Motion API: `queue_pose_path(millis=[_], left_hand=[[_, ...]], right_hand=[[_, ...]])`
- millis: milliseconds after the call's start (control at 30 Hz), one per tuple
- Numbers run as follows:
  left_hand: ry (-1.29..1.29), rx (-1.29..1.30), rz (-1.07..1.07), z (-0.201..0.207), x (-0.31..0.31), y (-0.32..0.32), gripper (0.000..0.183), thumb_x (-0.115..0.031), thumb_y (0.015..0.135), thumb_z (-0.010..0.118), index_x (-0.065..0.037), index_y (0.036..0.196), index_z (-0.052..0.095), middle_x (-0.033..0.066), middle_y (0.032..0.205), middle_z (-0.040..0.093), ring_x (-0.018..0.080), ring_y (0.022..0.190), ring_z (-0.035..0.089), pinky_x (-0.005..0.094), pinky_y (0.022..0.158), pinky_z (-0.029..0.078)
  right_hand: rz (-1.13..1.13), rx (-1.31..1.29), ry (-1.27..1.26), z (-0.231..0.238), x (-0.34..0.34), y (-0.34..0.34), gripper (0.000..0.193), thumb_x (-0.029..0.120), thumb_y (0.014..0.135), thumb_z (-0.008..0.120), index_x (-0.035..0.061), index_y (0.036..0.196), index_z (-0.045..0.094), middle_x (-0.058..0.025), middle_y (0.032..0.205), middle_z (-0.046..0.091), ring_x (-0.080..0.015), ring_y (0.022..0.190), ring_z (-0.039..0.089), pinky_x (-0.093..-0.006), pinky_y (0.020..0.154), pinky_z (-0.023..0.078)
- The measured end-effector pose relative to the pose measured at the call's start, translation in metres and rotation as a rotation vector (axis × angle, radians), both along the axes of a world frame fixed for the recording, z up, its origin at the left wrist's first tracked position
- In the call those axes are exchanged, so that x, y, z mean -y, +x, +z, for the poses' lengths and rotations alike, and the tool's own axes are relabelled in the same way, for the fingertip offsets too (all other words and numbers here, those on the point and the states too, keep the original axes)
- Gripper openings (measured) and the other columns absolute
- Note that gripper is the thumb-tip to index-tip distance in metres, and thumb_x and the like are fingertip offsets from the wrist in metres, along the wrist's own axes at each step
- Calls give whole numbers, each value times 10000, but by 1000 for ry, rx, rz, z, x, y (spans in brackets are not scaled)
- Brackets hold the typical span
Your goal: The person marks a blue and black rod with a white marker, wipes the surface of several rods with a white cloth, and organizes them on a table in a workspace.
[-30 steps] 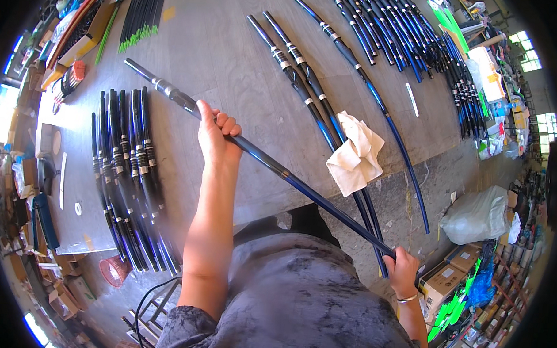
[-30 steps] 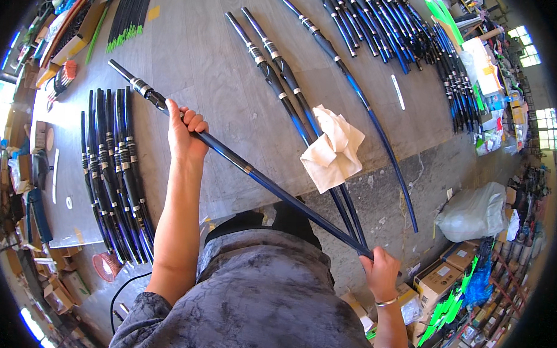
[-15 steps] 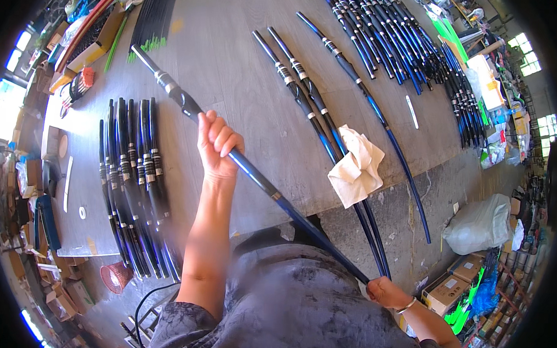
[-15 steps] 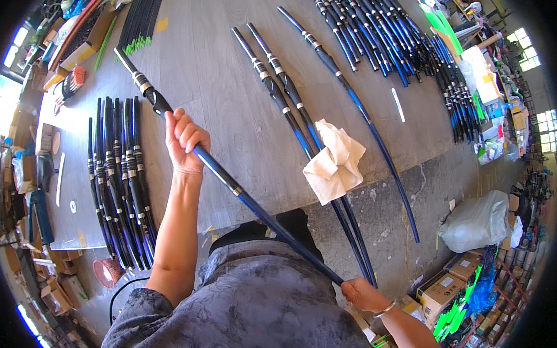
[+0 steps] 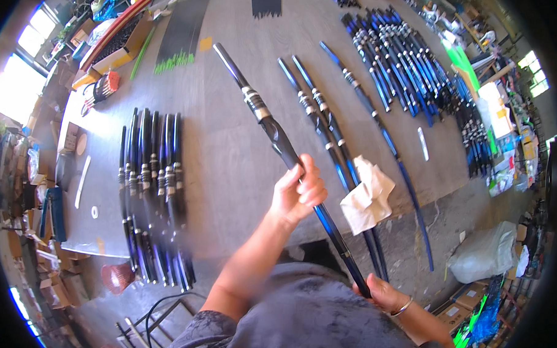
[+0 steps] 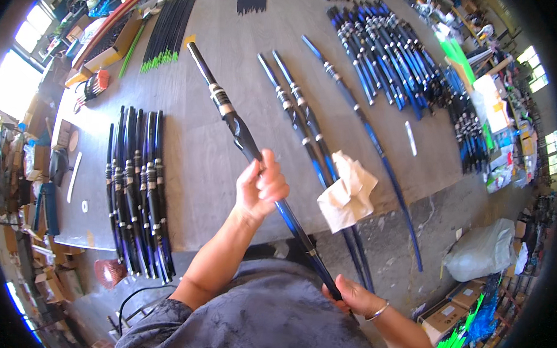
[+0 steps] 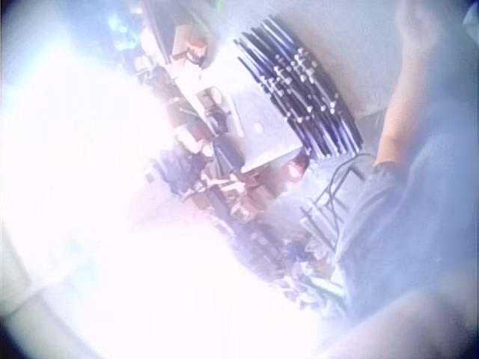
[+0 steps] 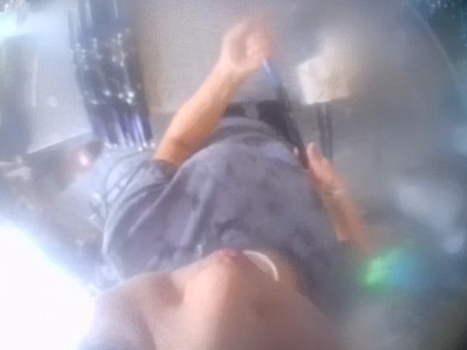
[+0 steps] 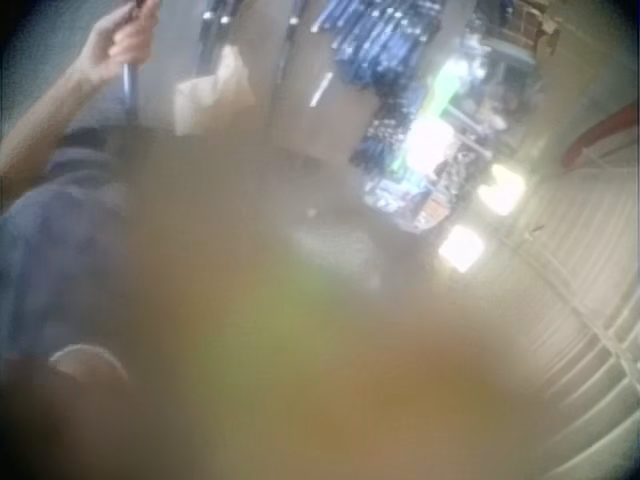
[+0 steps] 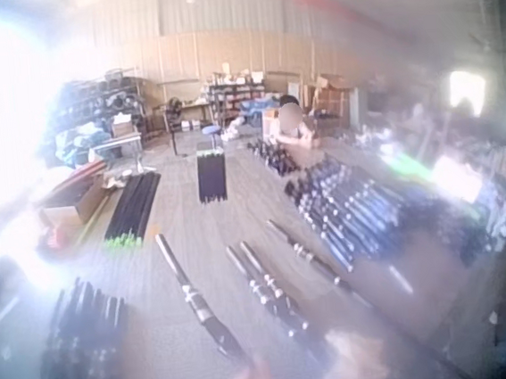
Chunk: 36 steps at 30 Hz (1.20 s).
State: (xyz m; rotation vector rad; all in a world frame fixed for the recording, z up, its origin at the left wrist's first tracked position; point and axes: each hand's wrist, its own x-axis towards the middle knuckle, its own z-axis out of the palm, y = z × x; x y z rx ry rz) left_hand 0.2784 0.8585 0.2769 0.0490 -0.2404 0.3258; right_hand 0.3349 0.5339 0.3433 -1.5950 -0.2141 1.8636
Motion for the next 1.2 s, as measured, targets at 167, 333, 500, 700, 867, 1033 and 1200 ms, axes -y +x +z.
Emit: queue_pose_path(millis=[167, 333, 500, 700, 867, 1033, 1200], left_hand=[[343, -377, 46, -17, -29, -7, 263, -282, 911, 619, -52, 1037, 619, 85, 977, 647, 257, 1016, 606, 456, 951, 456], [795, -499, -314, -7, 35, -5, 490, -337, 847, 713, 0, 1182, 596, 110, 1124, 640, 256, 1110, 579, 424, 969, 452], [742, -803, 170, -10, -53, -30, 577, -484, 947, 509, -41, 1316, 485, 156, 1127, 615, 311, 1035, 615, 475, 911, 488], [1089, -976, 138, -16, -136, -74, 614, -440, 996, 450, 1, 1413, 356, 134, 1002, 619, 193, 840, 616, 313, 673, 514], [701, -714, 174, -30, -103, -82, 655, -511, 989, 397, 7, 1389, 369, 117, 1018, 604, 167, 787, 588, 288, 610, 486], [534, -617, 236, -14, -99, -78, 659, -555, 984, 349, -38, 1391, 372, 118, 987, 615, 158, 694, 580, 264, 520, 448], [750, -769, 192, -18, -107, -95, 393, -328, 998, 492, 12, 1178, 569, 60, 815, 641, 117, 619, 554, 236, 461, 395]], right_hand=[[-132, 627, 241, -18, 12, 13, 324, 361, 948, 585, 65, 1051, 501, -9, 680, 529, -112, 581, 516, -269, 513, 406], [206, 1286, 216, 12, -64, 34, 320, 304, 840, 717, 48, 957, 565, -95, 693, 639, -279, 618, 646, -369, 562, 486], [226, 1700, 151, 6, -20, 65, 321, 318, 751, 765, 69, 764, 562, -105, 647, 591, -310, 572, 587, -398, 522, 455], [472, 2086, 295, 74, -5, 121, 369, 334, 703, 747, 46, 804, 538, -95, 682, 511, -287, 615, 549, -392, 525, 418], [773, 2383, 305, 186, -20, 152, 418, 283, 652, 751, 1, 872, 533, -112, 705, 438, -276, 629, 500, -383, 517, 380], [907, 2356, 439, 219, -46, 147, 503, 152, 543, 787, -21, 944, 537, -134, 727, 453, -298, 630, 488, -390, 527, 384], [906, 2381, 453, 215, -48, 155, 479, 70, 540, 788, -19, 948, 555, -138, 774, 507, -317, 687, 534, -402, 546, 403]])
